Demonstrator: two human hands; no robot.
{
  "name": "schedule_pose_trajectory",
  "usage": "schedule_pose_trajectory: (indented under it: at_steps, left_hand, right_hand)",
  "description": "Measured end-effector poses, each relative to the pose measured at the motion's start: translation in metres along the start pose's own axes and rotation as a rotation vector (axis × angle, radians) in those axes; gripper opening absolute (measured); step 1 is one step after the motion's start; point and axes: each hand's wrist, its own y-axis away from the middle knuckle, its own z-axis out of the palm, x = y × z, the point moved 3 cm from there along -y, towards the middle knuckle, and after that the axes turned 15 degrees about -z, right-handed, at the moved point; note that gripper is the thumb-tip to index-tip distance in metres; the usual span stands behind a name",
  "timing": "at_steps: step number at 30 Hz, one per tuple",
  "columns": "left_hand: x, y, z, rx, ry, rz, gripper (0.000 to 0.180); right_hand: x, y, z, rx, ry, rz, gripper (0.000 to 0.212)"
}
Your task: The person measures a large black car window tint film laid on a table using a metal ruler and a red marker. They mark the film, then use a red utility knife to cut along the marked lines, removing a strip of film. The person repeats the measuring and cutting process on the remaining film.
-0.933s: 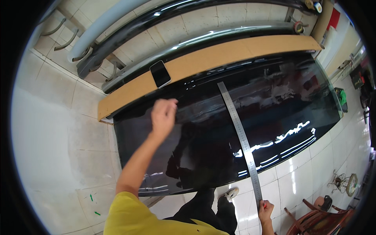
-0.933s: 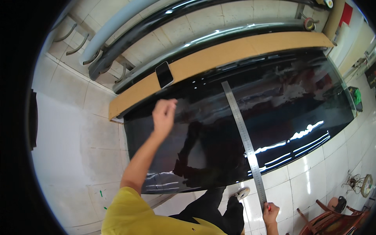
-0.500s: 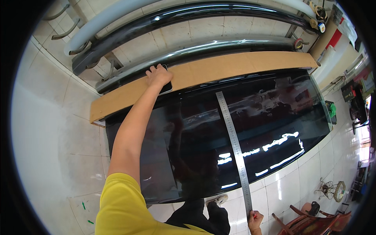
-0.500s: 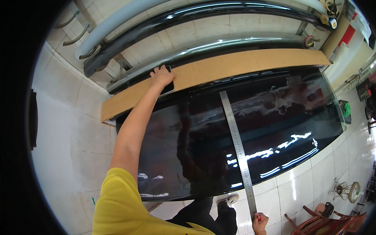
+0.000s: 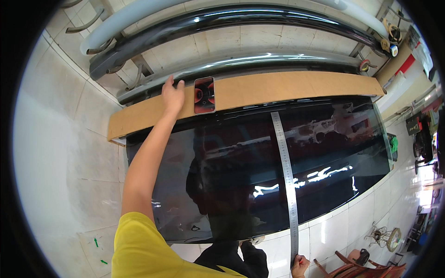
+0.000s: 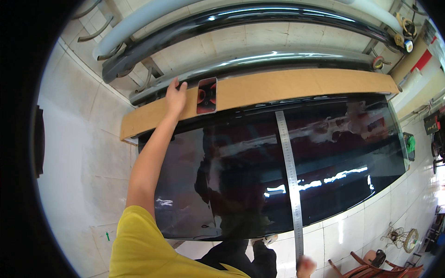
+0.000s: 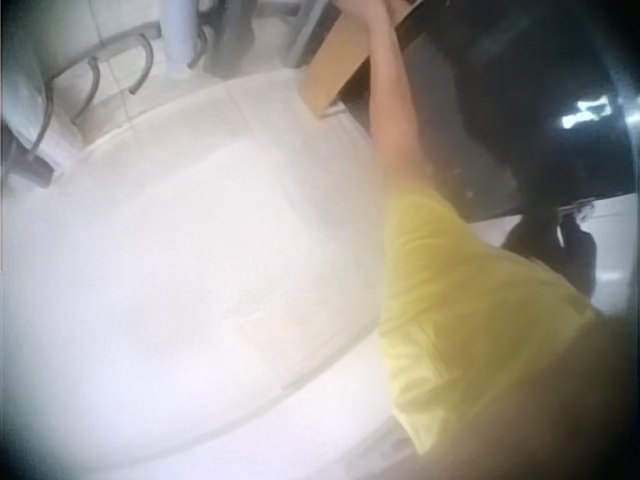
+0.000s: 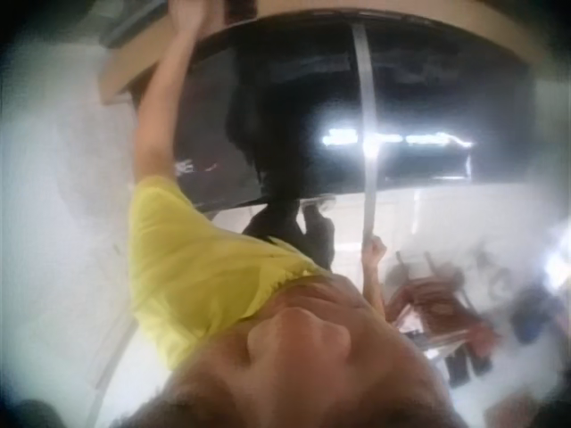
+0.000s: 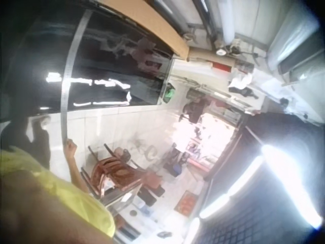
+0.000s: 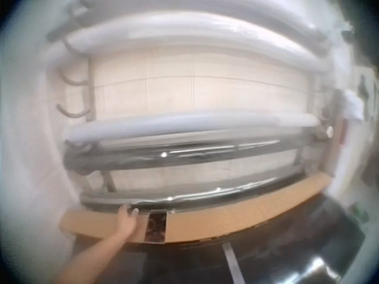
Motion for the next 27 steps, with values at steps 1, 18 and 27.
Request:
schedule_pose_trajectory:
  at_steps: [1,18,27]
  left_hand:
    - [-0.006,0.007,-0.009,-0.002,0.135,-0.030,0.058]
    - [-0.004,0.310,0.063,-0.689,-0.143,0.711,0.048]
    - [0.004,0.351,0.154,-0.660,-0.317,0.694,0.069]
  right_hand:
    - [0.003,-0.002,-0.001,-0.007,-0.025,0.024,0.028]
    - [-0.038,-0.053,0.009,0.030,0.073,-0.034,0.043]
    - [-0.024,-0.080,0.021,0.031,-0.085,0.003,0.032]
